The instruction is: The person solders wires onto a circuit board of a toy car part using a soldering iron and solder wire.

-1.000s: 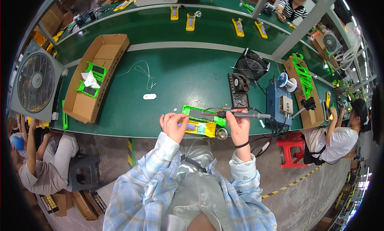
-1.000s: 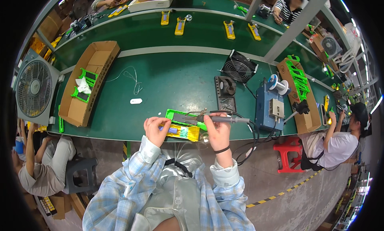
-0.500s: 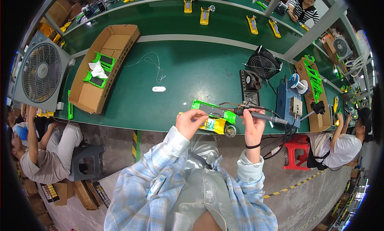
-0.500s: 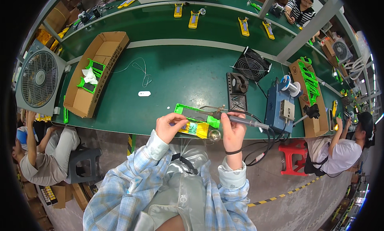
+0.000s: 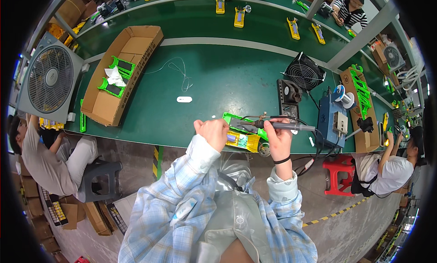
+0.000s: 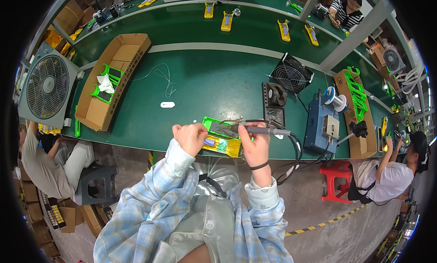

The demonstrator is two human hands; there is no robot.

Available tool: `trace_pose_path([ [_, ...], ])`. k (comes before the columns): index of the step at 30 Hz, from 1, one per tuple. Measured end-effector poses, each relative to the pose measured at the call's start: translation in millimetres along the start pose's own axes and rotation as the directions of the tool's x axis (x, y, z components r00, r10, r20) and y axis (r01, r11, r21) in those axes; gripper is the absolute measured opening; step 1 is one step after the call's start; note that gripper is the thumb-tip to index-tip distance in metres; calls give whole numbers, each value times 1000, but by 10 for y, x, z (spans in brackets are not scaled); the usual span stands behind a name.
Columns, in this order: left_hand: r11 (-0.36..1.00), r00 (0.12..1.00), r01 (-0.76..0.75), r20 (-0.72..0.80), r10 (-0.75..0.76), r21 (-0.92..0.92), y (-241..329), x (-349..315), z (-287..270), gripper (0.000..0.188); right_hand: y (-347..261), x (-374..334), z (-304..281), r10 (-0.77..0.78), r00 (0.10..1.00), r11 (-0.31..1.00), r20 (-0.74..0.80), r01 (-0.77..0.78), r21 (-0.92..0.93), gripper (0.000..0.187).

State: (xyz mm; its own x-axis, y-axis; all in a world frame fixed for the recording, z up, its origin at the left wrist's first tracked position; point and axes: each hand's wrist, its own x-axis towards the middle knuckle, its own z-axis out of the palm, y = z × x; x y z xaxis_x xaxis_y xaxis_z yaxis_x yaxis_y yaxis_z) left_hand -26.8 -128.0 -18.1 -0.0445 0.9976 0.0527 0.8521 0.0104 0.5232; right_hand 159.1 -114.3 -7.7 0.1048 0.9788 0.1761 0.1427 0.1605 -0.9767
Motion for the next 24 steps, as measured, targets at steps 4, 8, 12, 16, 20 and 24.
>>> trace_pose_path([
  [4,996,998,-58,-8,59,71,-67,96,78,13,9,-17,36,-32,999,999,4,32,-14,19],
  [8,992,993,-115,-8,116,48,-91,183,81,13,49,-31,-25,19,999,995,41,-15,-97,16],
  [12,978,983,-141,139,120,151,-53,285,47,11,125,-33,-71,33,999,998,19,-32,-63,16],
  [16,965,966,-169,228,122,200,-15,353,6,9,112,-12,-44,34,999,998,24,-33,-53,17],
  [20,916,937,-219,334,101,337,93,431,-58,7,93,12,-3,33,998,992,50,-27,-124,18],
  [24,887,915,-258,392,97,383,198,484,-89,8,142,25,51,-6,1000,996,-11,5,-89,23],
])
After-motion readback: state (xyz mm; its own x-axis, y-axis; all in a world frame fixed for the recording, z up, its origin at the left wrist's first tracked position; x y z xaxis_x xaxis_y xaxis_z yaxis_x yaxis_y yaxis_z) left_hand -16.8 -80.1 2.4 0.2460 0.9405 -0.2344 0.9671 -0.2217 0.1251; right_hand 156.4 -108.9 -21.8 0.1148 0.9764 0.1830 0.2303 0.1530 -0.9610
